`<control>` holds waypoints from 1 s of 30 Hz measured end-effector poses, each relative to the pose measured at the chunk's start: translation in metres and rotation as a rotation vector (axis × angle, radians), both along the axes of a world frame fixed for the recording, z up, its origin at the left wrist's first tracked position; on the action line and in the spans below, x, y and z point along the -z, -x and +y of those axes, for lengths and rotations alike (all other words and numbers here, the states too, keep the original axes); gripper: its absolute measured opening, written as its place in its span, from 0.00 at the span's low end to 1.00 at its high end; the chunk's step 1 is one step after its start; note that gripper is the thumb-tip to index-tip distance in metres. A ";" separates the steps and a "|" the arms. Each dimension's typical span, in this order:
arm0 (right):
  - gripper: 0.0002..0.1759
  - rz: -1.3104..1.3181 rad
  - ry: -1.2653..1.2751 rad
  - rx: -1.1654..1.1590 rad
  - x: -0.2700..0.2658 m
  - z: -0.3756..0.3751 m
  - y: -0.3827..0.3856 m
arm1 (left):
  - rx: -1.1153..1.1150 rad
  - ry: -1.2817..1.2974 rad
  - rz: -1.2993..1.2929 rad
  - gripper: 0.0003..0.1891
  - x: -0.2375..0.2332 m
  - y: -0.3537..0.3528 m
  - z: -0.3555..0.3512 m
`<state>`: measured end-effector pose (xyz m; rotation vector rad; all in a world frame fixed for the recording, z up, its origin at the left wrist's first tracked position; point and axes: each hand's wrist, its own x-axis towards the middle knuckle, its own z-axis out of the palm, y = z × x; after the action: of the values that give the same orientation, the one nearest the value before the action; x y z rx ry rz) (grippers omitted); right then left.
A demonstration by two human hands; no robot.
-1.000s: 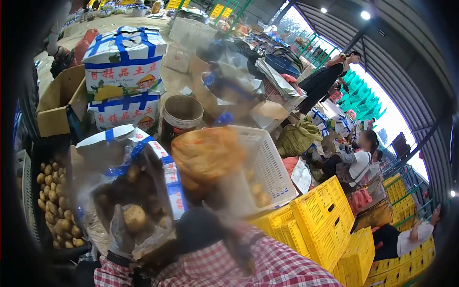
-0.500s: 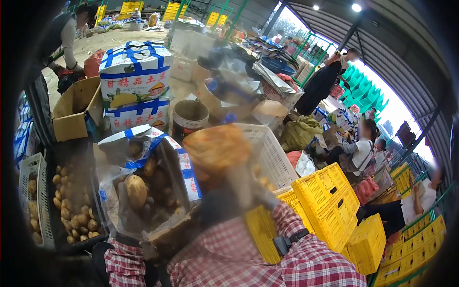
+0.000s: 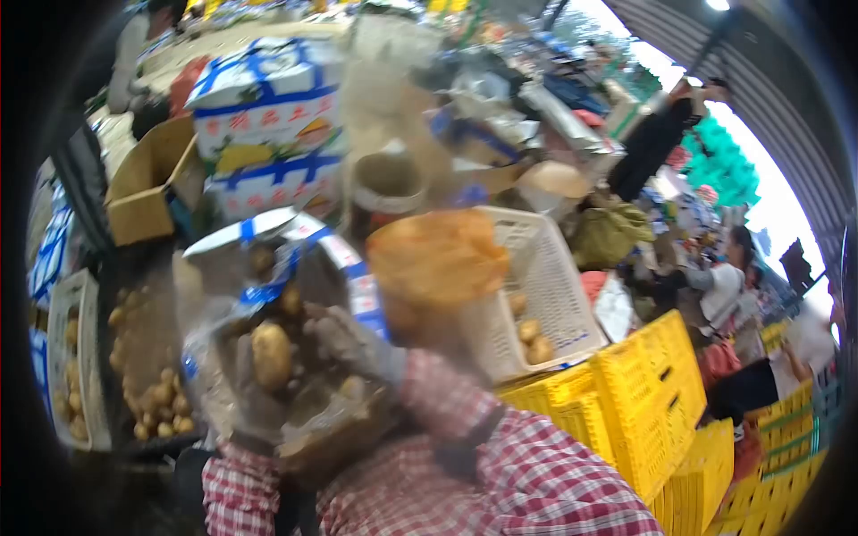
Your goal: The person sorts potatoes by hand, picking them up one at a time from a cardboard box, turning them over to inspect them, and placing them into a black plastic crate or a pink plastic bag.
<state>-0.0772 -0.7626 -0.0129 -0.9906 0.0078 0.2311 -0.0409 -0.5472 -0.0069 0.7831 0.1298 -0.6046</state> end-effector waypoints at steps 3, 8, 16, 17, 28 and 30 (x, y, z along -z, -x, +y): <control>0.30 0.088 -0.037 -0.077 0.034 -0.007 -0.008 | 0.064 0.094 0.101 0.29 -0.002 -0.006 -0.002; 0.21 -0.133 0.418 0.057 -0.007 0.004 0.005 | 0.082 -0.548 -0.676 0.30 0.037 -0.011 0.003; 0.19 -0.243 0.959 0.067 -0.037 0.031 0.011 | -0.007 -0.843 -0.946 0.28 -0.001 0.009 0.006; 0.19 -0.223 0.978 0.076 -0.037 0.033 0.010 | -0.034 -0.726 -0.843 0.28 -0.009 0.011 0.003; 0.20 -0.301 1.309 0.035 -0.036 0.050 0.024 | 0.004 -0.521 -0.758 0.30 0.034 -0.001 0.010; 0.19 -0.238 1.310 0.087 -0.042 0.046 0.018 | -0.091 -0.693 -1.021 0.29 0.034 0.001 0.012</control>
<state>-0.0956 -0.7162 0.0288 -2.3121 -0.0183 -0.0076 -0.0422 -0.5351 -0.0407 1.6617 -0.5928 0.0028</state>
